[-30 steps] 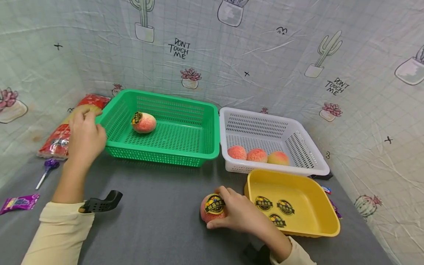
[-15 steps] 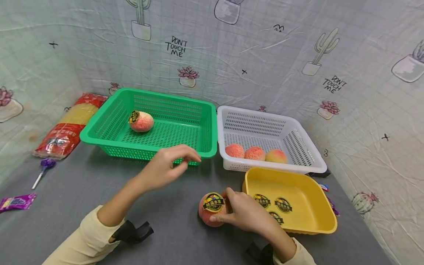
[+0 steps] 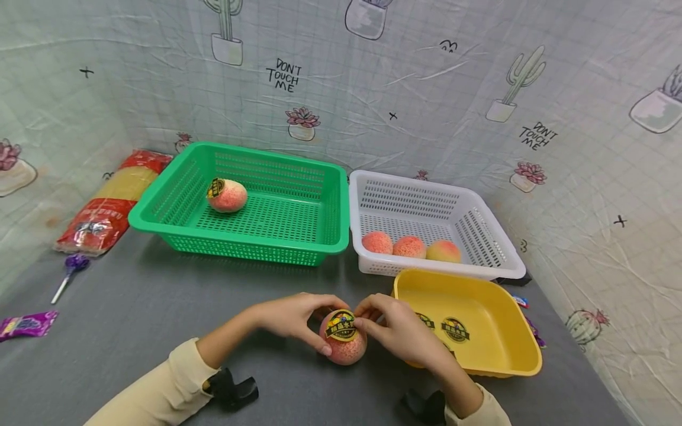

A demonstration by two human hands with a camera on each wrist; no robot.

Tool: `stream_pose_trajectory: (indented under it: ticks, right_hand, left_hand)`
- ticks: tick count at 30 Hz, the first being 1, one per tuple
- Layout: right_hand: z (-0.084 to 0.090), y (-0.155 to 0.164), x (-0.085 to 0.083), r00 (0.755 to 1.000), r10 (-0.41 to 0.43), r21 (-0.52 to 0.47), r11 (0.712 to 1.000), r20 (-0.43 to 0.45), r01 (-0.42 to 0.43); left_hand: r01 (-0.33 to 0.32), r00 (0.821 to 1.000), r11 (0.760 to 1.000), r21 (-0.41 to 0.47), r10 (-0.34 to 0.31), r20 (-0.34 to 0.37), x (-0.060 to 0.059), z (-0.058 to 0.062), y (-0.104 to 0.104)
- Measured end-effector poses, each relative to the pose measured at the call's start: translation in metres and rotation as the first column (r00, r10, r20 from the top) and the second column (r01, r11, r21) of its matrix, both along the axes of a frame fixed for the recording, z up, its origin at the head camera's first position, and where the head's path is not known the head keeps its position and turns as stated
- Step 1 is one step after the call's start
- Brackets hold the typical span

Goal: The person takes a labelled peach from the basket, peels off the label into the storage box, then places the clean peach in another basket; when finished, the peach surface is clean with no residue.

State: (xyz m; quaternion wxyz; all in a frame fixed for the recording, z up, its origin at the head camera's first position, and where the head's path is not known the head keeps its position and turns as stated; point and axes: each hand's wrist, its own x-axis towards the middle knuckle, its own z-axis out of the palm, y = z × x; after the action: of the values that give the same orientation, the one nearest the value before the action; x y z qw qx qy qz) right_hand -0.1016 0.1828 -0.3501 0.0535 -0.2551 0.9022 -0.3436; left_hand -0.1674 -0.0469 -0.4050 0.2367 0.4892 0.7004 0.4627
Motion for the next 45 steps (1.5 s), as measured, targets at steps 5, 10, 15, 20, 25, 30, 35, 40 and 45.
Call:
stream_pose_trajectory:
  ticks: [5,10,15,20,25,30,35,40,45]
  right_hand:
    - [-0.006,0.000,-0.004,1.000,-0.020,-0.046,0.999,0.017,0.021]
    - [-0.009,-0.002,-0.005,0.998,-0.045,-0.079,0.996,0.053,0.049]
    - [-0.010,-0.002,-0.005,0.995,-0.057,-0.097,0.993,0.080,0.064]
    - [-0.011,-0.003,-0.006,0.992,-0.080,-0.100,0.991,0.098,0.090]
    - [-0.011,-0.003,-0.005,0.992,-0.086,-0.103,0.990,0.093,0.095]
    - [-0.004,-0.005,-0.004,0.993,-0.059,-0.165,0.983,0.104,0.076]
    - [0.009,-0.002,-0.002,0.995,-0.043,-0.248,0.967,0.090,0.064]
    - [0.018,0.019,0.000,0.994,-0.106,-0.248,0.962,0.039,0.113]
    - [0.020,0.062,0.003,0.967,-0.251,-0.218,0.947,-0.037,0.238]
  left_hand:
    - [-0.013,0.990,0.994,0.111,-0.003,0.142,-0.001,-0.015,0.003]
    - [-0.016,0.982,0.985,0.171,-0.016,0.188,-0.002,-0.024,0.003]
    - [-0.030,0.981,0.983,0.178,-0.005,0.192,-0.002,-0.026,0.003]
    - [-0.030,0.981,0.981,0.191,-0.008,0.194,-0.002,-0.027,0.004]
    - [-0.028,0.981,0.981,0.194,-0.011,0.194,-0.002,-0.027,0.003]
    - [-0.033,0.982,0.984,0.177,-0.001,0.188,-0.003,-0.028,0.004]
    - [-0.052,0.983,0.986,0.160,0.022,0.183,-0.004,-0.028,0.004]
    - [-0.046,0.980,0.986,0.159,0.014,0.200,-0.004,-0.026,0.003]
    - [-0.041,0.977,0.984,0.174,0.003,0.211,-0.005,-0.028,0.003]
